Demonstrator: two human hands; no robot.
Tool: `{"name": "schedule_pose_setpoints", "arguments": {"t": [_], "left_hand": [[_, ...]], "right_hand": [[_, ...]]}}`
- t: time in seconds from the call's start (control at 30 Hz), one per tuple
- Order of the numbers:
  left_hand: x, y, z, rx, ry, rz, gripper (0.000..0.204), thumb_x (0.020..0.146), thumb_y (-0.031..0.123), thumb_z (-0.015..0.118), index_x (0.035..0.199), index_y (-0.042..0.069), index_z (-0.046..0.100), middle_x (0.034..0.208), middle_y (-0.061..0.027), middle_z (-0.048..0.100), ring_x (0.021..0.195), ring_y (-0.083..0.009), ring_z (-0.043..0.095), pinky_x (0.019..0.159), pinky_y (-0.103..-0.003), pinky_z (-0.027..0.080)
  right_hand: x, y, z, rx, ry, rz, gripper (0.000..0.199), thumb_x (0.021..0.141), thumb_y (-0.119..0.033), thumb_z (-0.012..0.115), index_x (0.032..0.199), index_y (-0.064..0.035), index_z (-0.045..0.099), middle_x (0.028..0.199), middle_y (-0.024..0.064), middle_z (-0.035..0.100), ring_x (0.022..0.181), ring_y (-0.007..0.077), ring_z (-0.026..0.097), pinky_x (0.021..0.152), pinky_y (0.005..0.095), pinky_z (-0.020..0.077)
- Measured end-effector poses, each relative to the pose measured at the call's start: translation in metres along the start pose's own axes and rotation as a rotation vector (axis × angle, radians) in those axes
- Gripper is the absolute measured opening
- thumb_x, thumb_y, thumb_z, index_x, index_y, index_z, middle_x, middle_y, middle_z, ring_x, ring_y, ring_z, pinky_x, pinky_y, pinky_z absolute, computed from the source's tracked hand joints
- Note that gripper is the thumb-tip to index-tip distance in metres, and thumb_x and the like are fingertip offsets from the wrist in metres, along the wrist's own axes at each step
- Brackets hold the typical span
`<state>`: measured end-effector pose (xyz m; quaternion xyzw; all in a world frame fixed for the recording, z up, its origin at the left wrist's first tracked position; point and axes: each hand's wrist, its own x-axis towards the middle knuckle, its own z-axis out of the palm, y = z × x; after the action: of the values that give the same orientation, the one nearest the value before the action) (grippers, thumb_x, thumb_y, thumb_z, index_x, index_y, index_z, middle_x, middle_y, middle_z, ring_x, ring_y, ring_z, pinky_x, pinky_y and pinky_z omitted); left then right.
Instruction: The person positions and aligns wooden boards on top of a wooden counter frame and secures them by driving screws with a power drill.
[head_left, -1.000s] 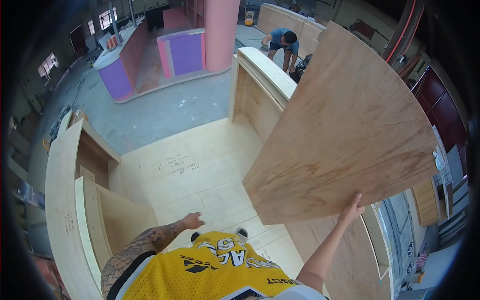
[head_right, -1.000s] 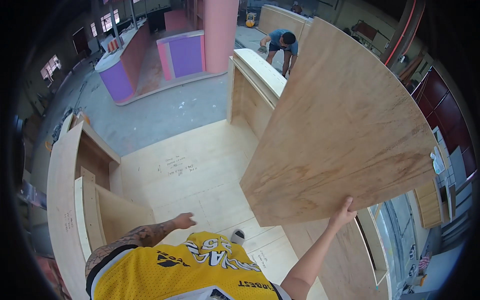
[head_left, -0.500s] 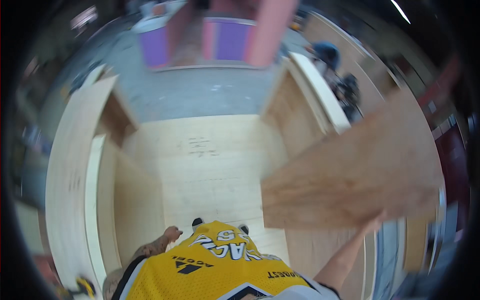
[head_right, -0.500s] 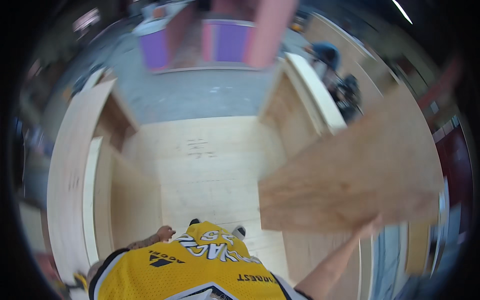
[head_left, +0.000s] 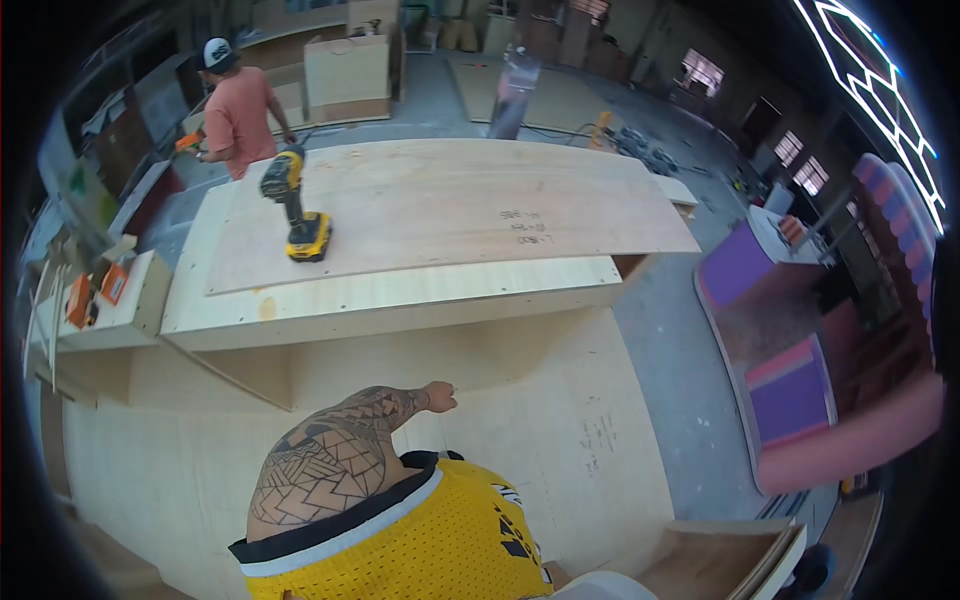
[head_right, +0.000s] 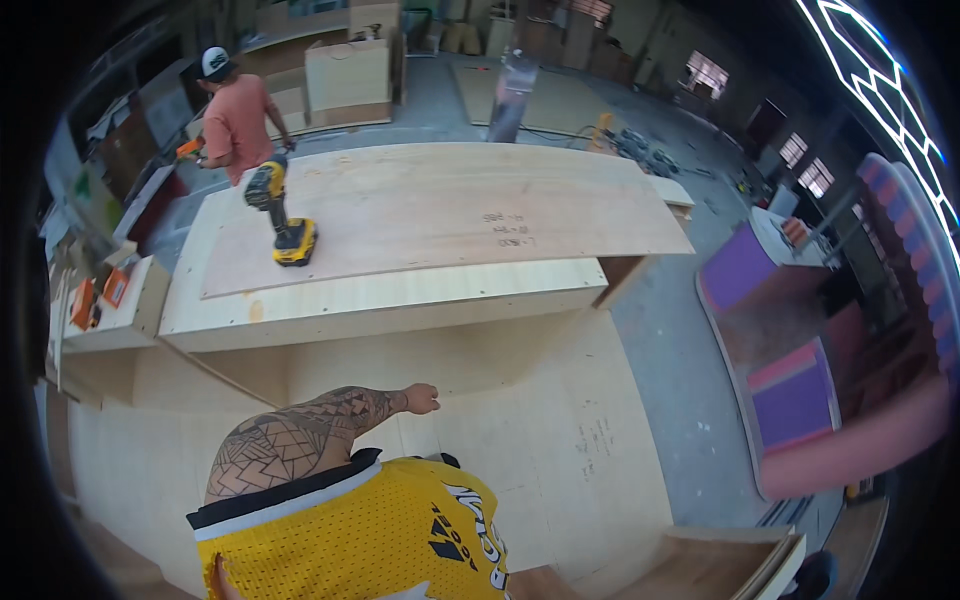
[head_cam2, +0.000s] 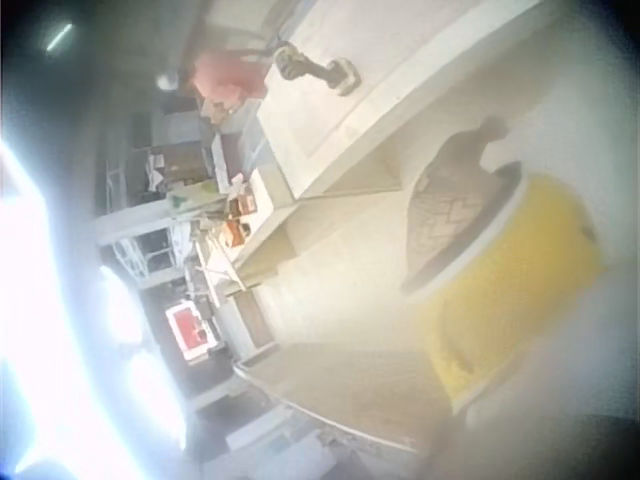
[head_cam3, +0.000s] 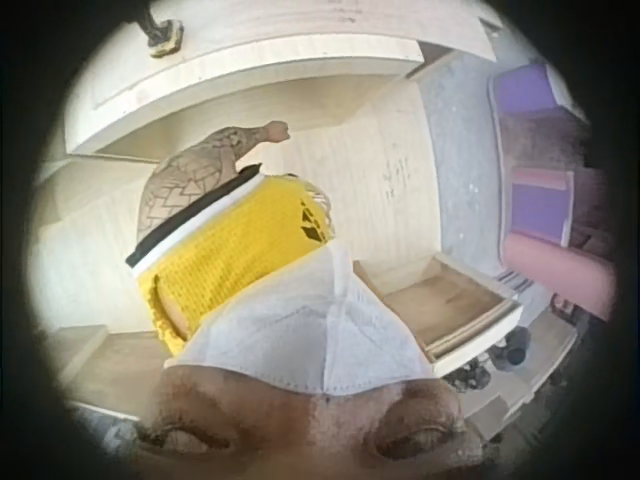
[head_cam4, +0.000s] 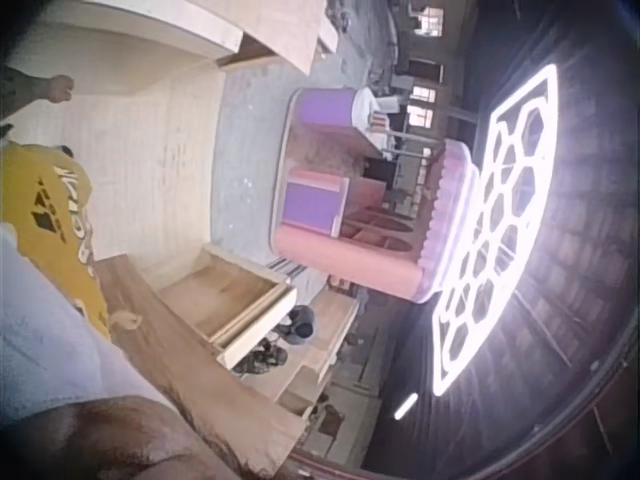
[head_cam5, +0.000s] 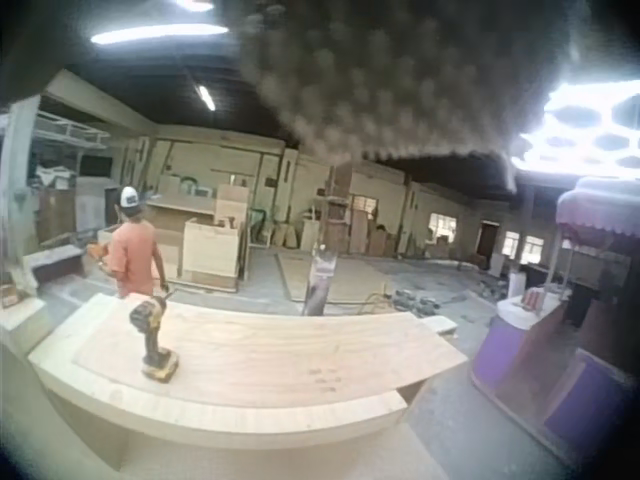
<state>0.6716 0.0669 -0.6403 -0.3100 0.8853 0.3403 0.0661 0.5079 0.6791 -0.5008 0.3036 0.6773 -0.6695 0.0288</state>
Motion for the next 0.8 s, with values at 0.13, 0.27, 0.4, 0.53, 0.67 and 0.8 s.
{"name": "schedule_pose_setpoints", "arguments": {"t": [0.13,0.27,0.4,0.53,0.67,0.8], "left_hand": [[-0.080,-0.046,-0.013,-0.010,0.140,-0.214,0.048,0.087,0.036,0.062,0.101,-0.007,0.076,0.111,-0.0328,0.073,0.109,-0.0482,0.070,0.098,-0.053,0.056],[-0.202,-0.073,0.022,-0.043,0.241,-0.421,0.048,0.088,0.036,0.064,0.099,-0.009,0.075,0.108,-0.0319,0.074,0.105,-0.0475,0.072,0.095,-0.053,0.058],[-0.314,-0.094,0.068,-0.113,-0.228,-0.541,0.050,0.093,0.044,0.064,0.098,-0.005,0.076,0.099,-0.0261,0.076,0.087,-0.0395,0.076,0.076,-0.049,0.064],[-0.427,-0.098,0.057,-0.116,-0.195,-0.489,0.050,0.094,0.049,0.065,0.099,0.001,0.078,0.101,-0.0212,0.077,0.088,-0.0387,0.076,0.079,-0.049,0.064],[-0.472,-0.165,-0.017,-0.025,0.595,-0.680,0.047,0.091,0.037,0.077,0.122,0.001,0.071,0.107,-0.0235,0.077,0.103,-0.0410,0.073,0.096,-0.048,0.057],[-0.556,-0.249,-0.076,-0.138,1.250,-0.898,0.049,0.094,0.020,0.075,0.136,0.000,0.062,0.110,-0.0217,0.076,0.100,-0.0380,0.074,0.093,-0.045,0.058]], "right_hand": [[-0.015,-0.035,0.124,0.108,-0.658,0.124,0.068,0.113,-0.047,0.048,0.164,-0.0031,0.035,0.167,0.0295,0.033,0.150,0.0420,0.041,0.128,0.0515,0.0280],[-0.138,-0.137,0.236,0.029,-1.599,0.121,0.073,0.113,-0.056,0.044,0.153,0.0053,0.048,0.140,0.0229,0.062,0.132,0.0334,0.060,0.120,0.0478,0.0421],[-0.289,-0.236,0.256,0.029,-2.172,-0.059,0.077,0.116,-0.053,0.032,0.148,0.0146,0.049,0.136,0.0289,0.065,0.130,0.0379,0.063,0.119,0.0502,0.0434],[-0.422,-0.317,0.245,-0.176,-2.764,-0.262,0.089,0.113,-0.063,0.024,0.141,0.0155,0.057,0.133,0.0339,0.068,0.128,0.0412,0.066,0.116,0.0505,0.0470],[-0.517,-0.345,0.229,-0.056,-3.258,-0.077,0.077,0.112,-0.056,0.030,0.138,0.0094,0.062,0.133,0.0264,0.069,0.128,0.0354,0.066,0.115,0.0492,0.0464],[-0.579,-0.317,0.242,-0.028,-3.288,0.095,0.065,0.111,-0.047,0.036,0.134,0.0059,0.065,0.128,0.0238,0.071,0.122,0.0350,0.066,0.111,0.0521,0.0470]]}}
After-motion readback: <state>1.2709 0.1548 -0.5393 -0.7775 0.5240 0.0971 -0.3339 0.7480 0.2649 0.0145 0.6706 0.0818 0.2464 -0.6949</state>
